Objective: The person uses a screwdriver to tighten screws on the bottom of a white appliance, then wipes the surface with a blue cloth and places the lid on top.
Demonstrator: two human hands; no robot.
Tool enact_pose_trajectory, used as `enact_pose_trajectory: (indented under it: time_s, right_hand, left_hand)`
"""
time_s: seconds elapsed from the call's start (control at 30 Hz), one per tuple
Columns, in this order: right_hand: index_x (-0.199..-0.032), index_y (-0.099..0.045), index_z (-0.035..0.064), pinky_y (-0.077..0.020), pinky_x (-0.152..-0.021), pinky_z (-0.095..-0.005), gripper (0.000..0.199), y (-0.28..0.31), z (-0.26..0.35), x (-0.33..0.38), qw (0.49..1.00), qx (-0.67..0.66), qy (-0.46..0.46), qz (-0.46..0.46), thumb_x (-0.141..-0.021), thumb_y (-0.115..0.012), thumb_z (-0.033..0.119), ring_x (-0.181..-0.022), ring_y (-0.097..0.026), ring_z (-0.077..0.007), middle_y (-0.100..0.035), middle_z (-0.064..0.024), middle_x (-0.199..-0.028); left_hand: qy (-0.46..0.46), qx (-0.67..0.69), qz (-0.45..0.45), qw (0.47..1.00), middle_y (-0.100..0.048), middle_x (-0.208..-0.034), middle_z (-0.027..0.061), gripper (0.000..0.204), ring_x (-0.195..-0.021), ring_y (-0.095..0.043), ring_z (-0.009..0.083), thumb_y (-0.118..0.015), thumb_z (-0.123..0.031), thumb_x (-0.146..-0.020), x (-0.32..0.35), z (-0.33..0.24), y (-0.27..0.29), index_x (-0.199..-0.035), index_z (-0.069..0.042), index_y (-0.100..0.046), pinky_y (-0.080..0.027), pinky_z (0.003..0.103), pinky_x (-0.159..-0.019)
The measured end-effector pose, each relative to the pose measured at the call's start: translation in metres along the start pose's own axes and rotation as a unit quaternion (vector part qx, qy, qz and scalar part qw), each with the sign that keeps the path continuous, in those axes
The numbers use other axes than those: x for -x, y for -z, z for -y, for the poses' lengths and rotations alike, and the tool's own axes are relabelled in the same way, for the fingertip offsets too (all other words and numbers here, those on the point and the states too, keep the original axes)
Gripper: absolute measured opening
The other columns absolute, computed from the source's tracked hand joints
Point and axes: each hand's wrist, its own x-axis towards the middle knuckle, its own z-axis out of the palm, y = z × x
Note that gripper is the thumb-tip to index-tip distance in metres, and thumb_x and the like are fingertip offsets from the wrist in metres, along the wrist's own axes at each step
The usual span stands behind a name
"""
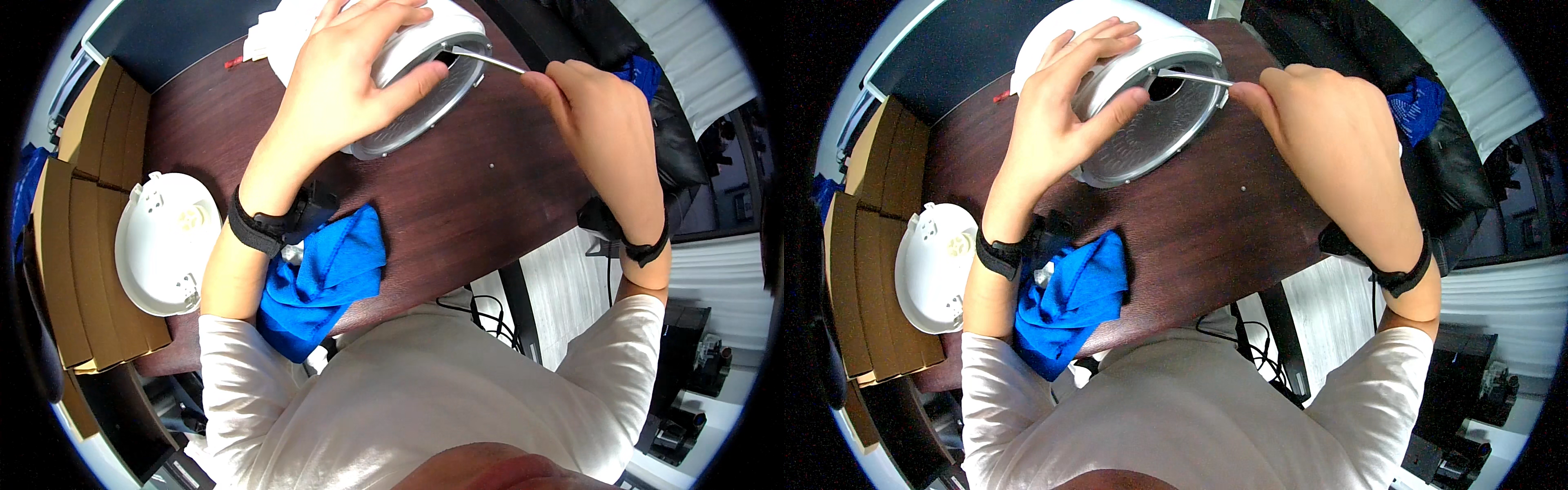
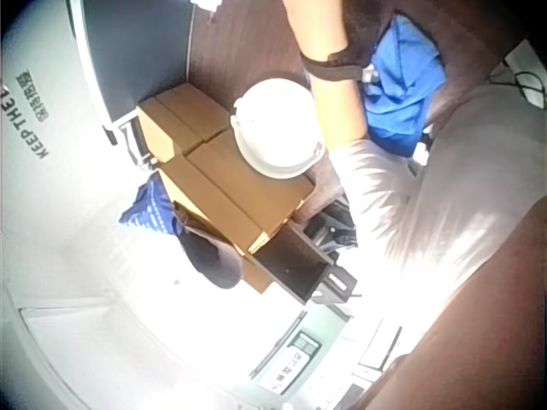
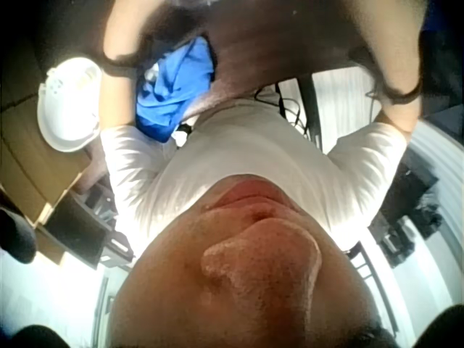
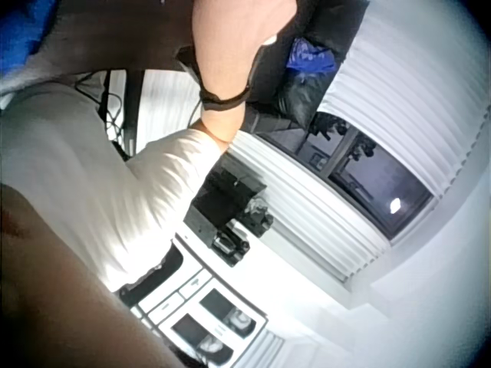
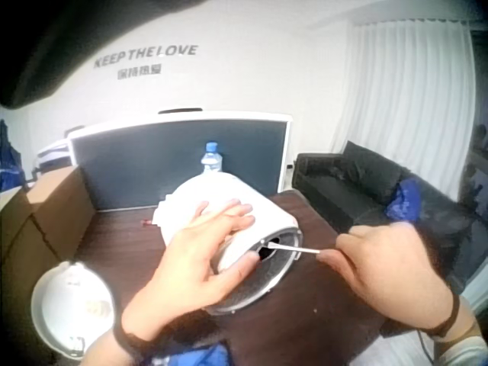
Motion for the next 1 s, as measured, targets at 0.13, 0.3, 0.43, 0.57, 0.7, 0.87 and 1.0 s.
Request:
enact_pose_trajectory:
  time_s: [0.13,0.3,0.43,0.57,0.7,0.87,1.0]
  right_hand:
    - [-0.069,-0.059,0.0035,-0.0464,-0.051,-0.0396,0.037,-0.008,0.001,0.002,0.999,-0.021,-0.011,0.025,-0.092,-0.055,0.032,-0.061,-0.061,-0.0328,-0.059,-0.0137,-0.064]
    - [-0.069,-0.058,0.0003,-0.0453,-0.05,-0.0381,0.041,-0.025,-0.004,0.006,0.979,-0.176,-0.056,0.082,-0.096,-0.051,0.031,-0.056,-0.059,-0.0322,-0.055,-0.0176,-0.06]
    - [-0.065,-0.053,0.0027,-0.0412,-0.046,-0.0324,0.05,-0.044,0.002,0.018,0.848,-0.459,-0.178,0.196,-0.1,-0.044,0.037,-0.045,-0.051,-0.0194,-0.048,-0.0091,-0.051]
    - [-0.068,-0.046,0.0094,-0.0377,-0.045,-0.0268,0.05,-0.048,0.028,0.027,0.559,-0.728,-0.273,0.288,-0.101,-0.035,0.046,-0.045,-0.043,-0.0092,-0.043,0.001,-0.057]
    - [-0.072,-0.042,0.0104,-0.0386,-0.046,-0.0264,0.047,-0.047,0.044,0.032,0.367,-0.839,-0.284,0.284,-0.101,-0.034,0.047,-0.045,-0.04,-0.0093,-0.043,-0.0008,-0.062]
    - [-0.073,-0.048,0.0067,-0.0386,-0.048,-0.0269,0.042,-0.047,0.026,0.04,0.65,-0.692,-0.23,0.212,-0.101,-0.039,0.036,-0.05,-0.046,-0.0102,-0.048,-0.0013,-0.063]
    - [-0.076,-0.053,0.0002,-0.041,-0.052,-0.0363,0.029,-0.046,0.018,0.04,0.905,-0.407,-0.109,0.064,-0.097,-0.048,0.02,-0.056,-0.055,-0.026,-0.052,-0.0113,-0.063]
  left_hand:
    - [-0.017,-0.012,-0.012,1.0,-0.059,-0.127,0.0112,0.041,-0.125,-0.049,0.0293,-0.068,-0.017,-0.077,0.002,0.003,-0.004,-0.116,-0.008,-0.061,-0.029,0.049,-0.109]
    - [-0.023,-0.019,-0.014,0.999,-0.059,-0.127,0.0106,0.041,-0.125,-0.049,0.029,-0.067,-0.012,-0.076,0.003,0.003,-0.004,-0.116,-0.008,-0.061,-0.029,0.05,-0.108]
    - [-0.017,-0.01,-0.017,1.0,-0.059,-0.127,0.0108,0.039,-0.125,-0.049,0.0289,-0.066,-0.012,-0.077,0.003,0.002,-0.004,-0.115,-0.008,-0.061,-0.029,0.05,-0.108]
    - [-0.024,-0.01,-0.019,0.999,-0.059,-0.127,0.0108,0.039,-0.125,-0.05,0.029,-0.066,-0.012,-0.077,0.002,0.003,-0.005,-0.115,-0.008,-0.061,-0.029,0.05,-0.108]
    - [-0.015,-0.007,-0.014,1.0,-0.059,-0.127,0.0107,0.039,-0.125,-0.05,0.0291,-0.067,-0.012,-0.076,0.003,0.002,-0.004,-0.115,-0.008,-0.061,-0.028,0.05,-0.109]
    - [-0.02,0.0,-0.013,1.0,-0.059,-0.127,0.0101,0.04,-0.126,-0.048,0.0282,-0.067,-0.012,-0.076,0.004,0.001,-0.005,-0.116,-0.008,-0.06,-0.027,0.05,-0.109]
    - [-0.023,-0.008,-0.007,1.0,-0.059,-0.127,0.0098,0.04,-0.127,-0.047,0.0276,-0.066,-0.012,-0.077,0.003,-0.002,-0.007,-0.116,-0.009,-0.059,-0.026,0.05,-0.11]
